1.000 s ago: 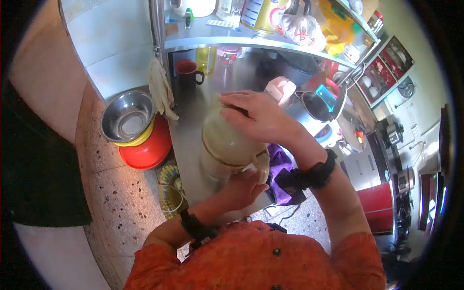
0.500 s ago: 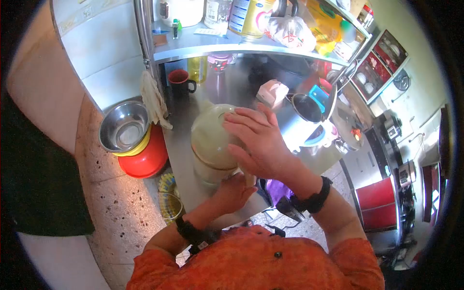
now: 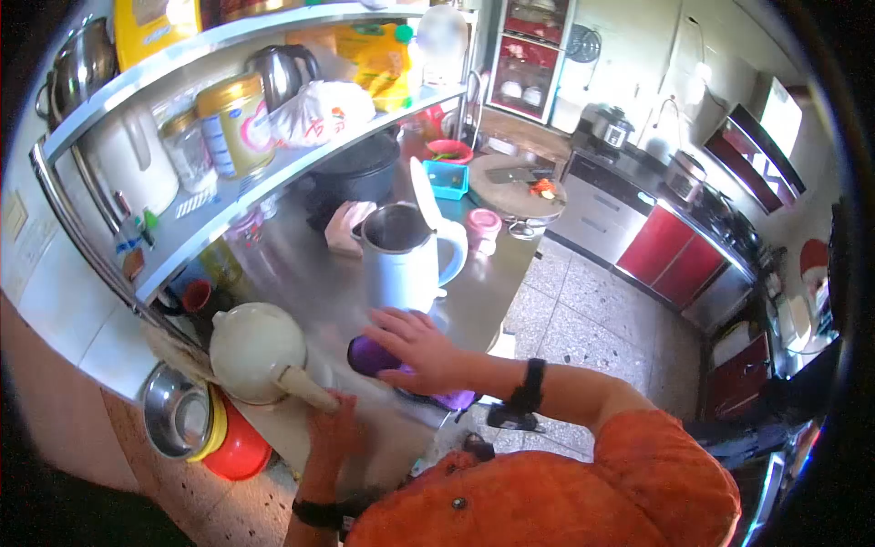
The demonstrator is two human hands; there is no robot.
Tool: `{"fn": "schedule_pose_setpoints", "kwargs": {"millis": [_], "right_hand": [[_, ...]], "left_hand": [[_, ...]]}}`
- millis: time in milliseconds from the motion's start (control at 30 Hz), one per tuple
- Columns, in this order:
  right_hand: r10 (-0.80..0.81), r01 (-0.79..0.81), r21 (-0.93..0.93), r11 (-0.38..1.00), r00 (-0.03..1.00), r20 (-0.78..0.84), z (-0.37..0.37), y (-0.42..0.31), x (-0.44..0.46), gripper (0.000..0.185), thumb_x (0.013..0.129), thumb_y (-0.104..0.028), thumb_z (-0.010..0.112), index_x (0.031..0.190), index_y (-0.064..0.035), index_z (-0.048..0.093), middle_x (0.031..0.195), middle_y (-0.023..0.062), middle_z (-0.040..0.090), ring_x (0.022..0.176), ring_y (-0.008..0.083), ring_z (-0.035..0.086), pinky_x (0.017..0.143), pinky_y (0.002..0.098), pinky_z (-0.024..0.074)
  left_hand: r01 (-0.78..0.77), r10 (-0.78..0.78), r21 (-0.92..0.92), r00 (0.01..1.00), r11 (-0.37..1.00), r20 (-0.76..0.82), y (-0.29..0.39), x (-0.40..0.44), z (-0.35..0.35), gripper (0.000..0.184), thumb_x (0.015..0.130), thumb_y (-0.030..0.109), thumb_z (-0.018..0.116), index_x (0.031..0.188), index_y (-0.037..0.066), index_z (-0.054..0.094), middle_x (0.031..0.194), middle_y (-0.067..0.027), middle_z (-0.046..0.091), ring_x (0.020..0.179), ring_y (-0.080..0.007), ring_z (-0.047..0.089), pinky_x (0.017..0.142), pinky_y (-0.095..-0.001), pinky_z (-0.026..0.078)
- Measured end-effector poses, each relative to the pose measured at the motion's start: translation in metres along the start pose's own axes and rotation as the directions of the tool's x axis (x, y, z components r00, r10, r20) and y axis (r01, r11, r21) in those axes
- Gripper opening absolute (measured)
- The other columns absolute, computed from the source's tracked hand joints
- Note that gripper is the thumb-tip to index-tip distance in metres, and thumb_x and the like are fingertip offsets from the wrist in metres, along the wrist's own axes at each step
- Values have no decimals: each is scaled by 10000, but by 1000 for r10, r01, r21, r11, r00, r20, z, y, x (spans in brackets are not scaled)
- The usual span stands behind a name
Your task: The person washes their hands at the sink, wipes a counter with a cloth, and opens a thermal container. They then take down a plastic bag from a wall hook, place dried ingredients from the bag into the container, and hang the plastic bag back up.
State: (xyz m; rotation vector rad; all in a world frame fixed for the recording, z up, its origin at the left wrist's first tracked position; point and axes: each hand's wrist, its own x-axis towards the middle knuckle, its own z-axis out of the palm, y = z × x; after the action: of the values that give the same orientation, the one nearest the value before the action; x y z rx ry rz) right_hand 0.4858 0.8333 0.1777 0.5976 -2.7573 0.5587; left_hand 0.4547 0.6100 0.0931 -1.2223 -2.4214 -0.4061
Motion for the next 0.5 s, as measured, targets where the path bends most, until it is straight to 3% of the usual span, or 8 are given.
{"fn": "schedule_pose_setpoints", "kwargs": {"millis": [33,67,100,133,200,300,433,500], "right_hand": [[123,-122,-24,992,992,35,4,14,-22,705,734,-383,571,1295,-95,258,1314,209,257,1213,385,237,971,486,210],[244,-241,-46,969,967,69,9,26,-43,712,742,-405,561,1301,-98,244,1313,210,257,1209,392,241,969,488,214],[310,-307,-41,951,943,123,11,36,-62,730,741,-427,557,1306,-101,231,1313,217,252,1208,397,242,968,493,214],[373,-372,-38,927,911,177,14,43,-78,747,740,-450,552,1312,-105,217,1313,223,248,1206,401,243,967,499,214],[408,-403,-63,913,893,189,21,51,-102,800,715,-462,581,1317,-96,202,1316,232,235,1211,397,232,975,485,203],[436,-433,-65,899,876,206,35,52,-117,874,677,-486,618,1324,-90,184,1327,240,203,1222,391,212,983,470,195],[398,-392,-72,917,895,201,52,55,-107,919,643,-512,635,1328,-103,179,1344,235,167,1238,381,187,984,469,199],[341,-326,-100,940,916,212,57,58,-96,923,638,-526,629,1329,-107,182,1346,233,164,1243,376,181,984,471,200]], "left_hand": [[-14,14,4,1000,1000,-3,-17,-1,10,190,806,173,458,934,50,526,916,-141,523,871,-315,499,753,-433,394],[248,-281,-529,960,811,20,-36,-2,26,130,816,177,495,884,67,490,858,-92,502,780,-238,494,636,-379,416],[383,-495,-871,846,308,198,-47,0,33,124,826,182,532,835,85,455,800,-43,480,689,-162,490,518,-325,439],[382,-488,-868,851,317,195,-51,8,23,124,826,182,532,835,85,455,800,-43,480,689,-162,490,518,-325,439],[397,-534,-872,822,288,198,-57,27,-2,105,817,126,498,734,74,459,631,27,422,546,-73,407,479,-247,369],[445,-575,-873,774,199,264,-69,33,-7,135,825,142,492,711,77,459,592,34,408,495,-59,380,418,-228,319],[424,-519,-863,821,276,237,-97,36,7,133,824,150,497,713,85,467,591,32,413,485,-52,380,391,-210,303],[559,-621,-820,688,123,375,-84,55,-11,154,823,167,506,706,77,465,570,28,415,480,-56,393,403,-213,349]]}}
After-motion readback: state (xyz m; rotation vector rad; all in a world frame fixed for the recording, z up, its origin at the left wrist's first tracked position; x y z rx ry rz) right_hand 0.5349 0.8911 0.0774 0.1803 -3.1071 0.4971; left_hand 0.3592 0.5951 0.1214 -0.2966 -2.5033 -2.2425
